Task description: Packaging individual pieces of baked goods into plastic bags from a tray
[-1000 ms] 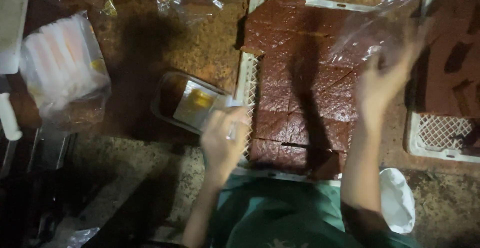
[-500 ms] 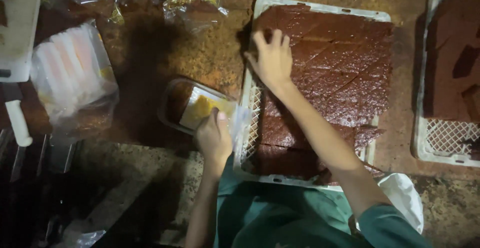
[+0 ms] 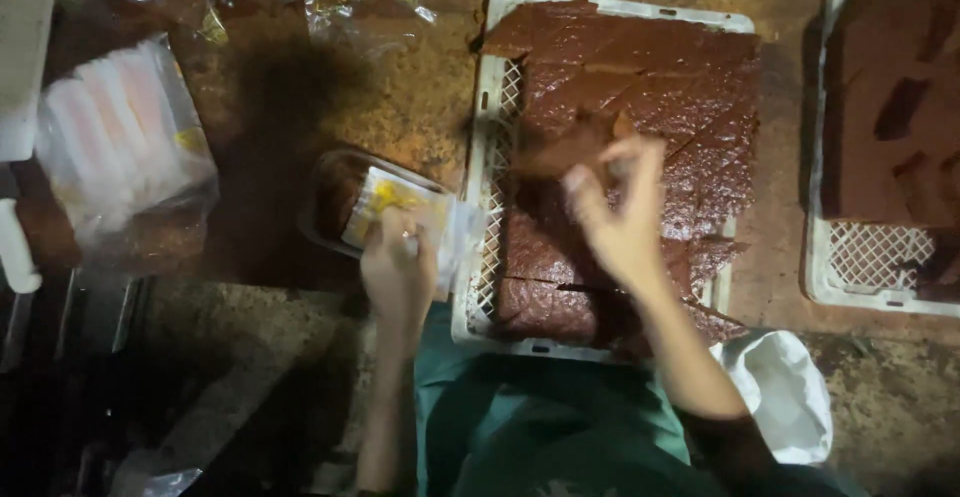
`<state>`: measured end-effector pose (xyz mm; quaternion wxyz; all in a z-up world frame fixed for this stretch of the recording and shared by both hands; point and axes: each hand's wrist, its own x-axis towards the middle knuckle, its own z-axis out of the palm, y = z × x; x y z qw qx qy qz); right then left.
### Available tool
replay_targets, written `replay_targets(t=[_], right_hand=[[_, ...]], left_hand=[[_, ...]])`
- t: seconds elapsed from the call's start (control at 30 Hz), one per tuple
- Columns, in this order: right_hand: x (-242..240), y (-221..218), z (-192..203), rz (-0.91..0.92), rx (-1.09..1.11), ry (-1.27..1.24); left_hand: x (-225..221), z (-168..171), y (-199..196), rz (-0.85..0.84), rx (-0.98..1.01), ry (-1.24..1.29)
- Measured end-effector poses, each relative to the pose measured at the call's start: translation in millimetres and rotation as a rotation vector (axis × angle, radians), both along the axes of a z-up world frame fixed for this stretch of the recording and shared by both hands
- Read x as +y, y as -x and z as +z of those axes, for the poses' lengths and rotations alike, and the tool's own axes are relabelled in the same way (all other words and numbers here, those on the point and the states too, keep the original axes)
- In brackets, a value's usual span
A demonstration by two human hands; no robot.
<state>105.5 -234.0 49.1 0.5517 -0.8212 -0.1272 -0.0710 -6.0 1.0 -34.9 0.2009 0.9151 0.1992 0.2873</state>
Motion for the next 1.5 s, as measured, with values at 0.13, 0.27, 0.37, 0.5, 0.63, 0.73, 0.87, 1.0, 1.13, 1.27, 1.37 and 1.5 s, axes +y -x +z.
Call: replay_targets(t=[0.13, 0.27, 0.37, 0.5, 0.63, 0.73, 0.87, 1.0, 1.13, 1.27, 1.37, 1.5], right_hand=[[11, 31, -14, 0.185, 0.131, -0.026], [4, 16, -50, -0.022, 0.321, -0.380], [7, 31, -47, -0.032, 0.442, -0.496], [35, 62, -33, 0.208, 0.227, -0.185], [60, 65, -44, 0.246, -0.290, 0.117], [66, 71, -36, 0.252, -0.511, 0.249], [57, 62, -36, 0.296, -0.307, 0.200], [44, 41, 15, 0.076, -0.059, -0.002], [7, 20, 20, 0.145, -0.067, 0.147], [-75, -27, 24, -0.104, -0.164, 0.051], [-108, -49, 31, -0.410, -0.279, -0.002], [-66, -54, 40, -0.200, -0.224, 0.367]], left_hand=[[-7, 37, 1, -0.046, 0.502, 0.110], [7, -21, -5, 0.033, 0.121, -0.013], [8, 8, -1, 0.057, -0.020, -0.111], [5, 11, -6, 0.003, 0.178, -0.025], [-15, 46, -1, -0.022, 0.191, 0.096], [-33, 57, -7, 0.016, -0.065, -0.086], [-52, 80, -1, -0.210, -0.156, 0.035], [-105, 104, 15, -0.584, -0.354, 0.276], [-103, 115, 12, -0.573, -0.327, 0.170], [-67, 98, 13, -0.419, -0.116, 0.160], [-33, 55, 4, -0.255, 0.102, -0.012], [-16, 26, 3, -0.218, 0.111, -0.019]])
